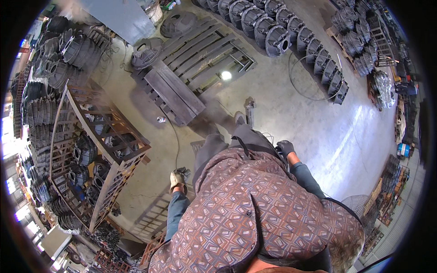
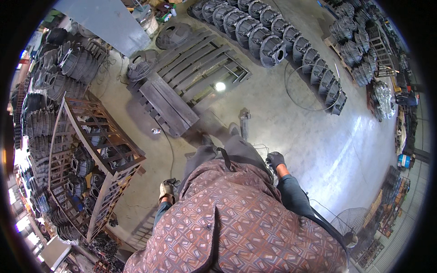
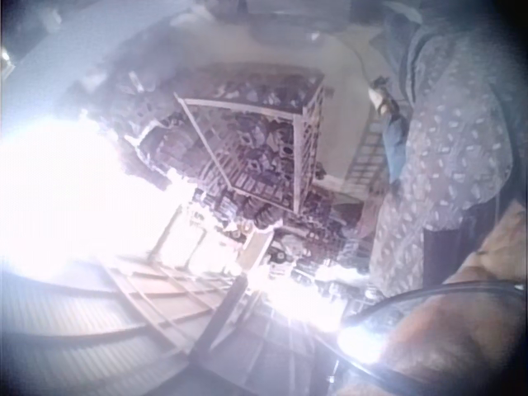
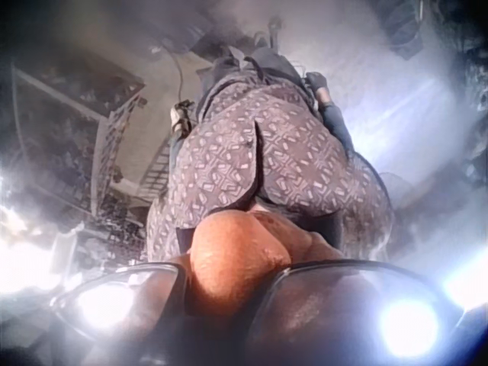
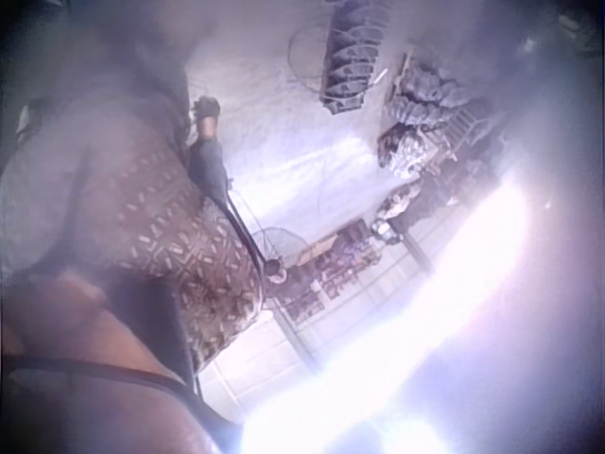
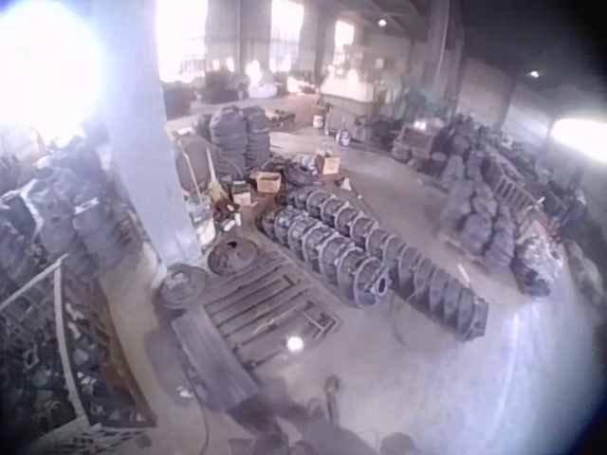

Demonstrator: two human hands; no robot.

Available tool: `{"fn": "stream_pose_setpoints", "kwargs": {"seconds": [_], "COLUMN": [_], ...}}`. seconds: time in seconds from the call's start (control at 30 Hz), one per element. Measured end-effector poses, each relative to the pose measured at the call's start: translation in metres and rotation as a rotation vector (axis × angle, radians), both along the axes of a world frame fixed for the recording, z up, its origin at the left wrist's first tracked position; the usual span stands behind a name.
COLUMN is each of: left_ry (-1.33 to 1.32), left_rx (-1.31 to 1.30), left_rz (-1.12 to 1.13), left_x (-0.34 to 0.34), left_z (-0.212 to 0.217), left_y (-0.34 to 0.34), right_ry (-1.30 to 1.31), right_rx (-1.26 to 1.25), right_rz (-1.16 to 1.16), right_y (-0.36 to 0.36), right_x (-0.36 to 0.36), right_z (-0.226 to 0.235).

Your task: The person repeatedly picks up metal housings from a floor stack, wipes each with a cloth, and places them onto a wooden pallet. The person handles the parts one at a time, moving between the stack and the pallet throughout the clip.

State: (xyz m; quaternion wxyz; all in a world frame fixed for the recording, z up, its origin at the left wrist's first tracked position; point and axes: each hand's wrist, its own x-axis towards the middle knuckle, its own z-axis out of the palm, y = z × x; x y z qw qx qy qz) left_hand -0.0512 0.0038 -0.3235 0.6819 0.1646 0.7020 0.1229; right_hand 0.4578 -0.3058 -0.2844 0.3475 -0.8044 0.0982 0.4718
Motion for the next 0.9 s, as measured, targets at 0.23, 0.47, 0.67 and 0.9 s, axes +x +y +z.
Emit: {"fn": "stream_pose_setpoints", "kwargs": {"seconds": [0.23, 0.47, 0.67, 0.9], "left_ry": [0.018, 0.076, 0.171, 0.246], "left_rx": [-0.023, 0.059, 0.045, -0.017], "left_rz": [-0.024, -0.114, -0.42, -0.605], "left_x": [0.036, 0.092, 0.116, 0.19], "left_z": [0.001, 0.036, 0.042, 0.037], "left_y": [0.024, 0.047, 0.065, 0.125], "right_ry": [-0.09, -0.031, -0.169, -0.003], "right_rx": [0.012, -0.041, -0.02, 0.02], "right_rz": [0.257, 0.191, 0.431, -0.066], "right_y": [0.031, 0.068, 0.066, 0.052], "right_x": [0.019, 0.049, 0.089, 0.134], "right_z": [0.008, 0.009, -0.026, -0.032]}}
